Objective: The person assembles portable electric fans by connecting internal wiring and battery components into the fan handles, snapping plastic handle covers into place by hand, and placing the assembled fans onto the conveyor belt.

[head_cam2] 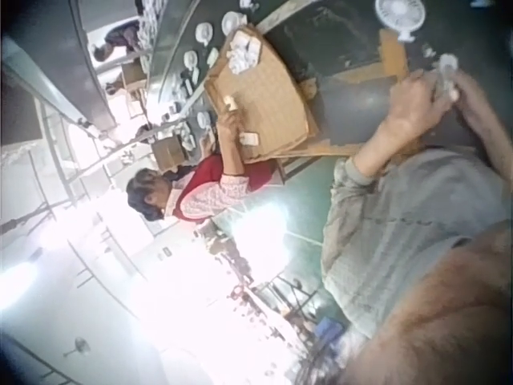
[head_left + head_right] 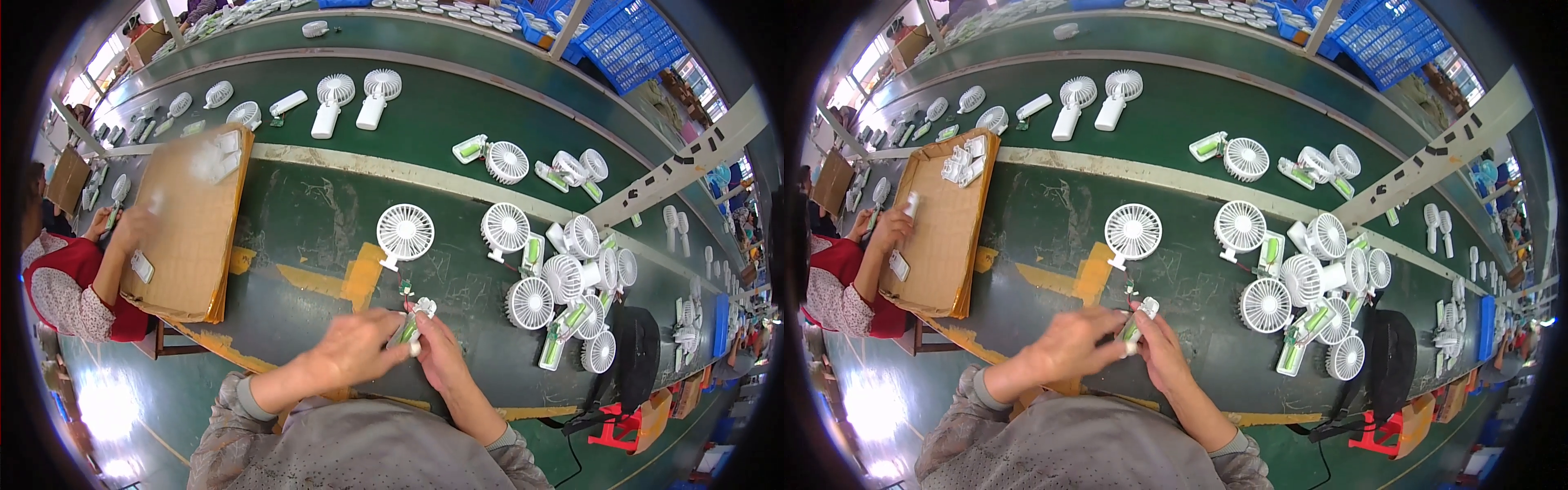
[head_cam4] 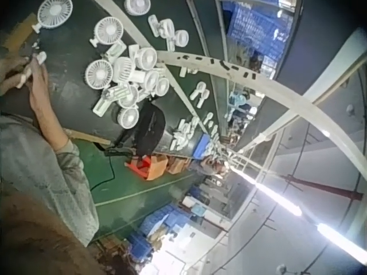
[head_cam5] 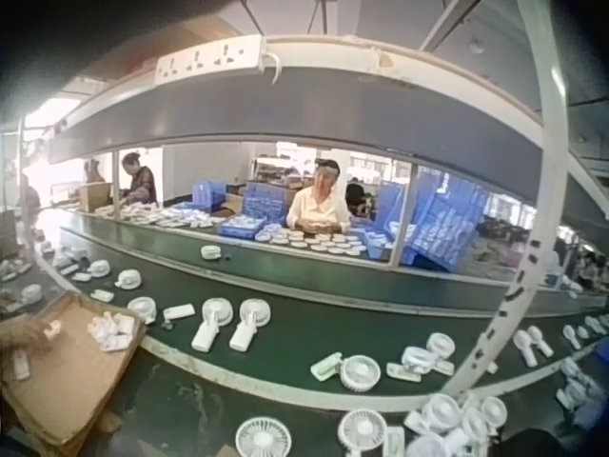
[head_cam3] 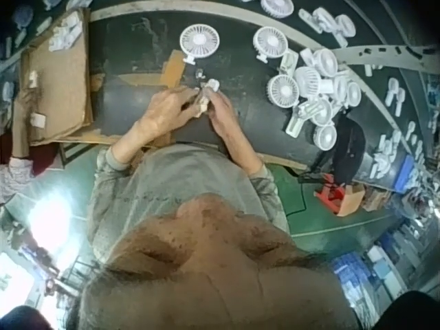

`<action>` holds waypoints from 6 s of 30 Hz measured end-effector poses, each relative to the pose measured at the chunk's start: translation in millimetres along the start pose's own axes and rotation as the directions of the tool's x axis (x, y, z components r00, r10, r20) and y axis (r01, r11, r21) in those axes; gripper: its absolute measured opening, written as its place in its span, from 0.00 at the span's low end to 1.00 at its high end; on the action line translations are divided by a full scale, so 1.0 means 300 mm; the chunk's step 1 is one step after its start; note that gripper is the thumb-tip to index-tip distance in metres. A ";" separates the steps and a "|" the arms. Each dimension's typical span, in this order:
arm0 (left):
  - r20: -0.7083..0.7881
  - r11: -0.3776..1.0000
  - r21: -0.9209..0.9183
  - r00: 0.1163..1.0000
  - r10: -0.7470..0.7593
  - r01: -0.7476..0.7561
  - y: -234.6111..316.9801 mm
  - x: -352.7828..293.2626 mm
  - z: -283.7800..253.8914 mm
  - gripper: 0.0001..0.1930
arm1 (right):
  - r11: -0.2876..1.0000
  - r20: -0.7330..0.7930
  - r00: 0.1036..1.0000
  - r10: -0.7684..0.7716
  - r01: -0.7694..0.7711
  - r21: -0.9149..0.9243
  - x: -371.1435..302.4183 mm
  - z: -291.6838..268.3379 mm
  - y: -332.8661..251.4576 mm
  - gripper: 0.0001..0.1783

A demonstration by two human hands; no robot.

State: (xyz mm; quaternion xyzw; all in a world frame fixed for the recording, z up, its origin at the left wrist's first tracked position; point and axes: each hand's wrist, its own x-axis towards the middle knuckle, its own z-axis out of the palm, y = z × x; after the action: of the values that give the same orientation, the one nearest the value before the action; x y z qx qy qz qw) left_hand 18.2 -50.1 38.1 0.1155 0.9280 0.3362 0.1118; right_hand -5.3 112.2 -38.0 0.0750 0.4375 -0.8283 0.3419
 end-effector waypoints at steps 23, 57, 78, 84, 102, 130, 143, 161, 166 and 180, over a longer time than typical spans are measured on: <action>-0.209 0.269 -0.950 0.964 -0.167 -0.159 -0.110 0.085 -0.111 0.28 | 0.950 -0.118 0.962 0.246 -0.263 -0.167 -0.034 -0.025 -0.067 0.23; -0.676 0.984 -0.005 0.725 0.128 -0.179 -0.059 0.083 0.060 0.20 | 0.913 -0.085 0.995 -0.055 0.015 -0.408 -0.027 0.024 -0.030 0.12; 0.015 0.611 -0.763 0.951 -0.310 0.212 -0.091 0.058 0.114 0.07 | 0.976 0.002 0.997 0.078 -0.076 -0.206 0.010 -0.022 -0.029 0.16; -0.059 0.699 -0.698 0.960 -0.275 0.157 -0.093 0.051 0.085 0.06 | 0.992 -0.042 0.995 0.086 -0.090 -0.089 -0.006 0.002 -0.045 0.18; -0.280 0.985 -0.123 0.956 0.086 -0.125 -0.102 0.059 0.103 0.02 | 0.993 -0.082 0.990 0.117 -0.115 0.026 0.011 -0.012 -0.039 0.18; -0.225 0.935 0.171 0.911 0.345 -0.312 -0.082 0.050 0.119 0.18 | 0.995 0.026 0.995 0.101 -0.101 -0.001 -0.013 -0.031 -0.052 0.16; -0.130 0.916 0.287 0.936 0.328 -0.281 -0.035 0.056 0.129 0.15 | 0.968 0.094 0.995 -0.041 0.063 -0.242 0.000 -0.044 -0.014 0.16; -0.057 0.994 -0.069 0.996 0.076 -0.080 -0.072 0.120 0.083 0.12 | 0.972 0.092 0.996 -0.010 0.032 -0.231 0.007 -0.042 -0.021 0.16; 0.001 0.998 0.004 0.998 0.065 -0.065 -0.064 0.144 0.057 0.11 | 0.964 0.071 0.997 -0.009 0.027 -0.263 0.006 -0.031 -0.034 0.16; -0.023 0.993 -0.088 0.997 0.073 -0.075 -0.083 0.128 0.055 0.11 | 0.951 -0.099 0.995 0.023 -0.053 -0.306 0.038 -0.001 -0.033 0.14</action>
State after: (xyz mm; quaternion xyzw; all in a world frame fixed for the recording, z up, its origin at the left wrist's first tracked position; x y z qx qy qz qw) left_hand -16.9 -47.9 4.6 0.1413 0.9083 0.3820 0.0951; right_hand -20.4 110.5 -36.4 0.0681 0.5755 -0.7387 0.3443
